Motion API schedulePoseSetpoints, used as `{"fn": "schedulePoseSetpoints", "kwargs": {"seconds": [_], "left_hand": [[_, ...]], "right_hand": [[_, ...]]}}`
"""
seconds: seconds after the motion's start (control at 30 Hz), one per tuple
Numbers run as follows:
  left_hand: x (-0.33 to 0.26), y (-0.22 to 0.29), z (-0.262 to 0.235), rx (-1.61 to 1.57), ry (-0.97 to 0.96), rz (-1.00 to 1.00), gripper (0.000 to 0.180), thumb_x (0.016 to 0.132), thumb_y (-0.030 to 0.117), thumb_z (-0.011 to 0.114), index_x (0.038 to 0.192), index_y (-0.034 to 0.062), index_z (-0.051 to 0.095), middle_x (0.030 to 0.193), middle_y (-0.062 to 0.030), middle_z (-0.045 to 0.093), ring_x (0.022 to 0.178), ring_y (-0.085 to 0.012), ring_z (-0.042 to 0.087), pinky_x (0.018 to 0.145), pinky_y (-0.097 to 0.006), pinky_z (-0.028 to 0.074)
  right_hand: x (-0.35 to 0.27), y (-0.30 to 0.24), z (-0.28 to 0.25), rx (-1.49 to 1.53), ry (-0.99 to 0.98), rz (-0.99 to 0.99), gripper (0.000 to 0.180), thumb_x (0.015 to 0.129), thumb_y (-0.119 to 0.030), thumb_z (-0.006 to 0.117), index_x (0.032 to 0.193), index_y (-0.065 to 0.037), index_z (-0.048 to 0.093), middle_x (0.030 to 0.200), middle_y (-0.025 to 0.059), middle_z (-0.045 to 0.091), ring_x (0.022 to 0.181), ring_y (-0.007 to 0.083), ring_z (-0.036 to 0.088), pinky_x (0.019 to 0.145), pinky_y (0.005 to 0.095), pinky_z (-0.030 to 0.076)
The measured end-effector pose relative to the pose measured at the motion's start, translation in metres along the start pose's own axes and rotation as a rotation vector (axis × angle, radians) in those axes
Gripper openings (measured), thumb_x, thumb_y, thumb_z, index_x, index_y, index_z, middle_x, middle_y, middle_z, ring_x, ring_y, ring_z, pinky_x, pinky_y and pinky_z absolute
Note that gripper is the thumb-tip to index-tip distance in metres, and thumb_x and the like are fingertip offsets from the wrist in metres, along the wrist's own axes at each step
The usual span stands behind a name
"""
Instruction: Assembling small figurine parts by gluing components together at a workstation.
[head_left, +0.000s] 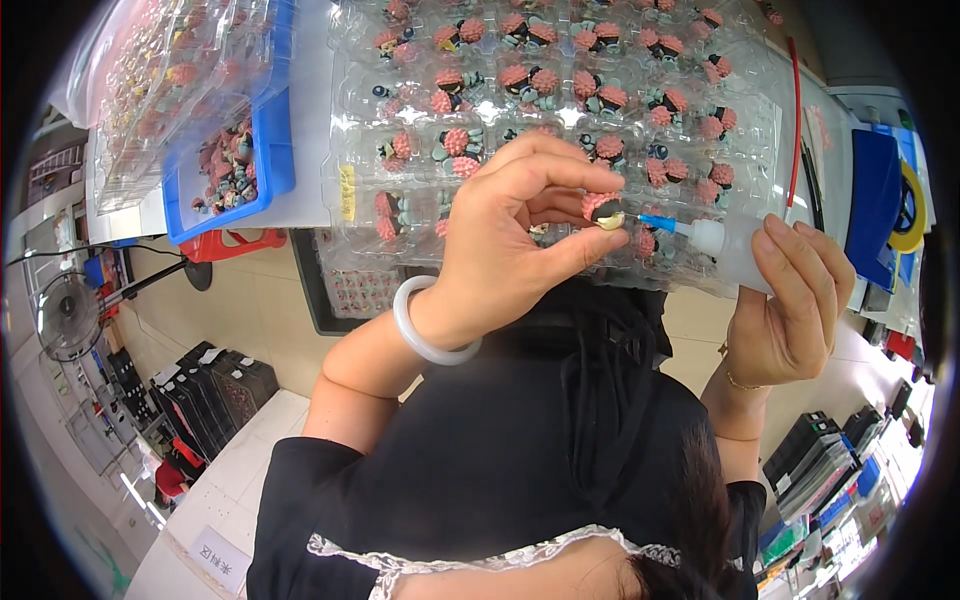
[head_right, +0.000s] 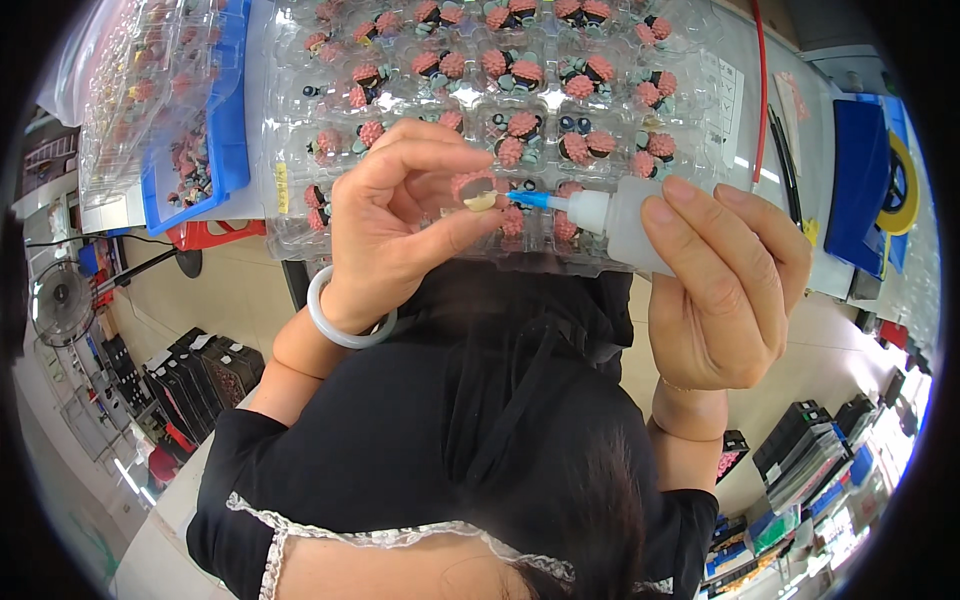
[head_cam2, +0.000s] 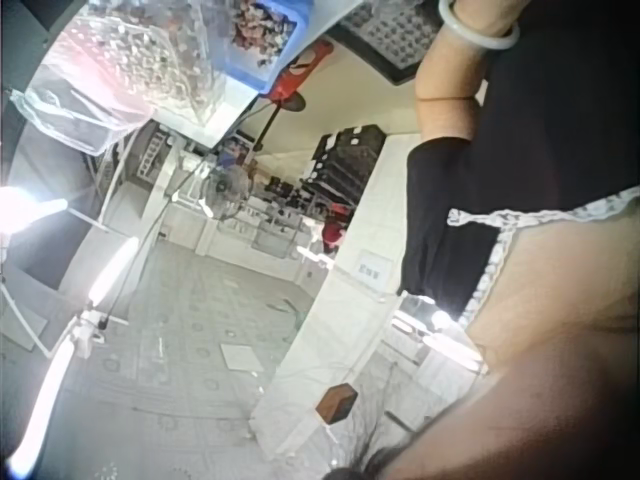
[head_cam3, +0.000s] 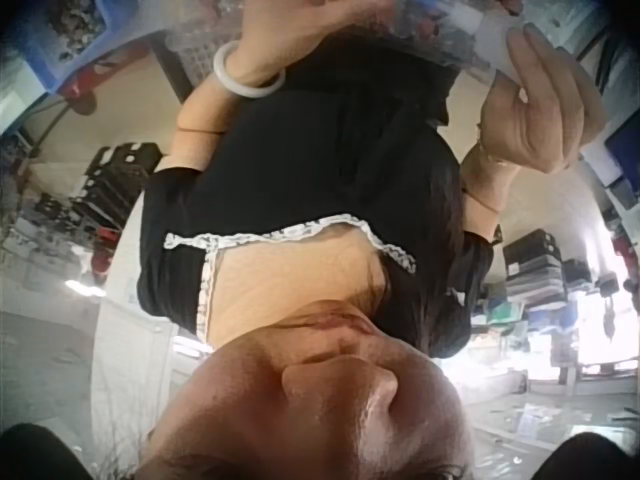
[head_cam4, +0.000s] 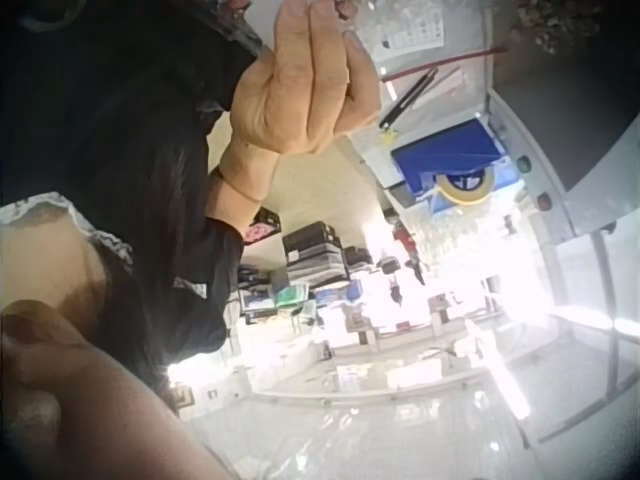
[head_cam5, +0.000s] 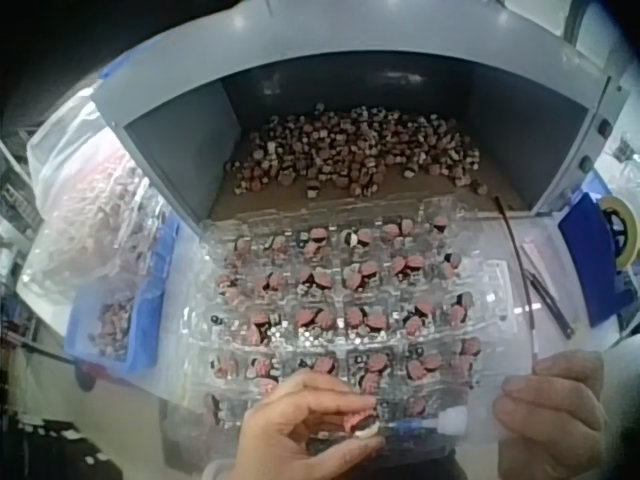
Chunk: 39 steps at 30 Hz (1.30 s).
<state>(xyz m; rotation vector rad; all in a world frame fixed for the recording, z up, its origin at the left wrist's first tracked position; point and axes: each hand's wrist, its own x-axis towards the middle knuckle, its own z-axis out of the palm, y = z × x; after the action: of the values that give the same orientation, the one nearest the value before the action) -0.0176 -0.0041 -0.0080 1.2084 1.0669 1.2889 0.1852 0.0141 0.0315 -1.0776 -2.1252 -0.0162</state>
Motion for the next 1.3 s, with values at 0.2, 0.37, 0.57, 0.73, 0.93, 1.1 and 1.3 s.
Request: {"fn": "schedulePoseSetpoints", "kwargs": {"seconds": [0.2, 0.37, 0.57, 0.73, 0.93, 1.1, 1.3], "left_hand": [[-0.001, -0.001, -0.001, -0.017, -0.003, -0.019, 0.031, 0.063, -0.01, 0.065, 0.092, -0.0033, 0.056, 0.095, -0.0069, 0.048, 0.08, -0.0095, 0.053, 0.069, -0.02, 0.045], [-0.001, 0.0, -0.001, -0.033, -0.003, -0.027, 0.031, 0.063, -0.011, 0.064, 0.093, -0.0042, 0.056, 0.096, -0.0075, 0.047, 0.083, -0.0129, 0.055, 0.071, -0.021, 0.047], [0.0, 0.0, 0.002, -0.003, -0.019, -0.026, 0.032, 0.063, -0.012, 0.063, 0.093, -0.0046, 0.055, 0.096, -0.0078, 0.047, 0.084, -0.0133, 0.056, 0.072, -0.022, 0.047], [0.003, -0.002, 0.008, -0.07, 0.017, -0.026, 0.029, 0.065, -0.006, 0.066, 0.091, -0.0019, 0.058, 0.093, -0.0066, 0.049, 0.079, -0.0112, 0.056, 0.069, -0.021, 0.05], [-0.003, -0.003, 0.002, -0.074, -0.004, -0.04, 0.028, 0.068, -0.009, 0.062, 0.094, -0.0054, 0.052, 0.098, -0.0077, 0.046, 0.085, -0.0175, 0.057, 0.076, -0.027, 0.049], [-0.001, 0.001, -0.001, -0.123, -0.012, -0.063, 0.028, 0.068, -0.01, 0.06, 0.095, -0.0059, 0.051, 0.099, -0.0084, 0.044, 0.086, -0.0194, 0.057, 0.076, -0.027, 0.049], [-0.001, 0.002, 0.0, -0.121, -0.038, -0.059, 0.028, 0.069, -0.008, 0.062, 0.095, -0.0033, 0.054, 0.097, -0.0076, 0.047, 0.085, -0.0155, 0.056, 0.074, -0.026, 0.049]], "right_hand": [[-0.002, -0.001, 0.003, 0.01, 0.028, -0.004, 0.03, 0.055, 0.008, 0.067, 0.082, -0.004, 0.064, 0.086, 0.007, 0.063, 0.086, 0.0229, 0.054, 0.076, 0.0299, 0.043], [-0.002, -0.001, 0.0, 0.021, 0.006, -0.008, 0.029, 0.056, 0.007, 0.067, 0.082, -0.005, 0.064, 0.086, 0.0069, 0.063, 0.085, 0.023, 0.054, 0.076, 0.0302, 0.043], [-0.002, 0.002, -0.001, 0.02, 0.019, -0.01, 0.028, 0.056, 0.009, 0.064, 0.081, -0.004, 0.064, 0.085, 0.0075, 0.063, 0.085, 0.0234, 0.054, 0.076, 0.0308, 0.043], [-0.003, 0.018, 0.001, 0.173, 0.133, 0.188, 0.029, 0.054, 0.009, 0.062, 0.08, -0.004, 0.064, 0.085, 0.0054, 0.062, 0.081, 0.0212, 0.054, 0.074, 0.0276, 0.043], [-0.023, 0.095, -0.007, 0.296, 0.124, 0.683, 0.029, 0.069, 0.003, 0.063, 0.096, 0.001, 0.053, 0.097, 0.0104, 0.058, 0.089, 0.0131, 0.052, 0.075, 0.0224, 0.04], [-0.045, 0.182, -0.017, 0.046, 0.207, 0.823, 0.028, 0.074, -0.006, 0.063, 0.096, 0.0, 0.047, 0.096, 0.0082, 0.059, 0.08, 0.0118, 0.055, 0.068, 0.0199, 0.042], [-0.079, 0.255, -0.019, -0.136, 0.139, 0.882, 0.031, 0.073, -0.013, 0.065, 0.097, 0.0, 0.05, 0.091, 0.0081, 0.059, 0.08, 0.0147, 0.056, 0.07, 0.0249, 0.044]]}}
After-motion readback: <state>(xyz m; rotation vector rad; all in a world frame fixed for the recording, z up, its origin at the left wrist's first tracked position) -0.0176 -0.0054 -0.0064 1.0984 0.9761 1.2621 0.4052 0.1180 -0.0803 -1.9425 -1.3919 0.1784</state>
